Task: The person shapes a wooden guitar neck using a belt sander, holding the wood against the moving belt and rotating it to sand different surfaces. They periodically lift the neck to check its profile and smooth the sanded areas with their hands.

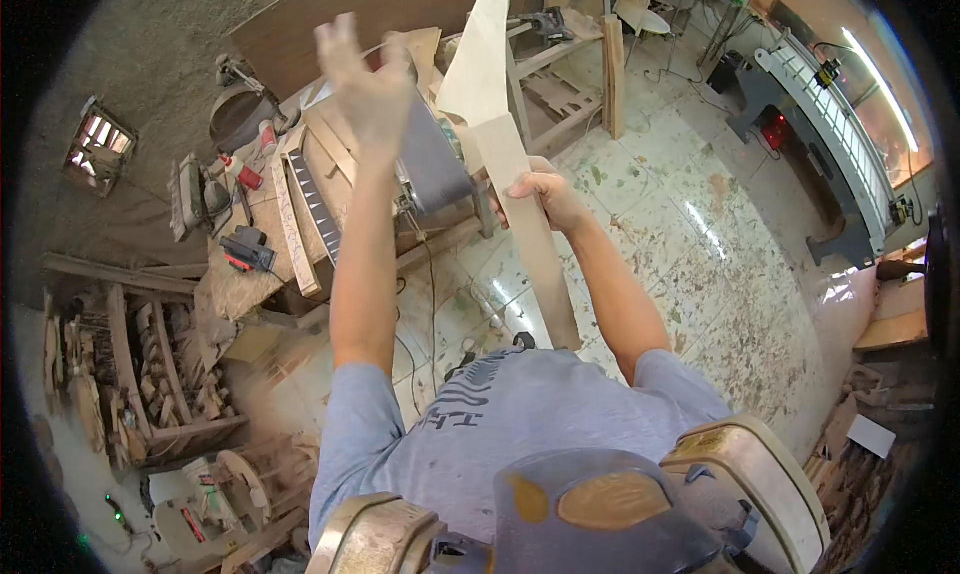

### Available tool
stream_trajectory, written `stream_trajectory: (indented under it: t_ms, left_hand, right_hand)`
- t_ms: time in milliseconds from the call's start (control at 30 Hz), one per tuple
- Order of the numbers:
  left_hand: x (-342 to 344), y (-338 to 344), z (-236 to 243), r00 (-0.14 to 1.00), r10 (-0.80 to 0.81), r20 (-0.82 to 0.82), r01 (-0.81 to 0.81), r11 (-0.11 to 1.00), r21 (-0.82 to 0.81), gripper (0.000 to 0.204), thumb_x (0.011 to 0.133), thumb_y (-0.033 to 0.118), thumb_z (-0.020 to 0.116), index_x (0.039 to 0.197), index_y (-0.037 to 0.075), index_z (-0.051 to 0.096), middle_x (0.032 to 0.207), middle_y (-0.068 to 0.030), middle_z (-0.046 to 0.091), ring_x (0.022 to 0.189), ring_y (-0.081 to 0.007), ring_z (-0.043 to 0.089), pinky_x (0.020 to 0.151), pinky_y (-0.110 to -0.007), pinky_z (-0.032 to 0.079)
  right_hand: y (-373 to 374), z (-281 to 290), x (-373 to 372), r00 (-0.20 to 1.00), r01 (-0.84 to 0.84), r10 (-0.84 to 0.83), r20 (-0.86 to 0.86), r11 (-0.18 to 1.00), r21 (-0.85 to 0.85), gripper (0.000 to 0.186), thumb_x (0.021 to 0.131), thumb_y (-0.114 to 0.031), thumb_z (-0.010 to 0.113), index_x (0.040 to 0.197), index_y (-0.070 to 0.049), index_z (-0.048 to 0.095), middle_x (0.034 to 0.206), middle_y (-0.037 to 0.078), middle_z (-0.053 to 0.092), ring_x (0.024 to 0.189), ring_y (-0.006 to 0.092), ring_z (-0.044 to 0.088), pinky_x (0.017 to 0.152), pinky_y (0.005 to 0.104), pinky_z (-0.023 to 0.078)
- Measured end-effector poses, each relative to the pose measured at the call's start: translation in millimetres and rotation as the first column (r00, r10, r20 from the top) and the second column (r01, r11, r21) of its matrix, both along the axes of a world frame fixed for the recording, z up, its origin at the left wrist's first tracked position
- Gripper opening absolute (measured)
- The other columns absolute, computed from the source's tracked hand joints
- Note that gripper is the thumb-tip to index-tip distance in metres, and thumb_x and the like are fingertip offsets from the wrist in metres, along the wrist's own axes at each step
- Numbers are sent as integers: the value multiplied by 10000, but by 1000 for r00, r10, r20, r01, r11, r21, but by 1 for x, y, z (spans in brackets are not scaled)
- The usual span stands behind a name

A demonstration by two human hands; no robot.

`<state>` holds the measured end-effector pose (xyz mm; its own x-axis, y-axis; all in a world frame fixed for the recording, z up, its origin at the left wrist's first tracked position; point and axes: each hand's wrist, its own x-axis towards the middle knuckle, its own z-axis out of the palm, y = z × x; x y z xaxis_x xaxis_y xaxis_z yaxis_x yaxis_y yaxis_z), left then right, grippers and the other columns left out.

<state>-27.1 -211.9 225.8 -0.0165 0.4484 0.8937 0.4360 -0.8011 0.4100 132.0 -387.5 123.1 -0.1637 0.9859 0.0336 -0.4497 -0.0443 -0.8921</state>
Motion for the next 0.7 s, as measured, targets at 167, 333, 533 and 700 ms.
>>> stream_trajectory:
  t_ms: [167,333,533,700]
  left_hand:
    - [0,-29,-13,866,-478,146,498,809,-313,572,1009,312,614,1472,12,460,1471,-261,487,1347,-342,503,1110,-420,407]
    - [13,-107,-93,751,-532,391,653,512,-558,670,1020,303,609,1554,25,317,1463,-211,515,1290,-272,554,1060,-402,449]
    - [-6,-180,-194,575,-582,575,750,95,-654,690,967,317,715,1489,-14,409,1343,-131,582,1128,-190,616,991,-351,484]
    - [-13,-207,-211,555,-476,682,737,-97,-669,487,992,366,678,1316,13,592,1090,-31,682,962,-91,613,884,-289,489]
  right_hand:
    - [-14,-6,17,999,-18,19,-45,1000,24,561,706,-179,635,1213,61,607,887,154,672,712,216,667,639,335,567]
    - [-11,-26,25,995,-26,28,-93,1000,13,528,759,-222,638,1196,73,604,851,164,680,661,218,663,624,357,567]
    - [2,-14,27,992,-26,28,-121,1000,17,434,873,-225,610,1191,71,594,866,157,690,682,228,683,626,376,592]
    - [17,12,6,994,74,-71,-80,997,36,490,991,-399,556,1162,59,591,863,154,696,681,217,692,619,361,605]
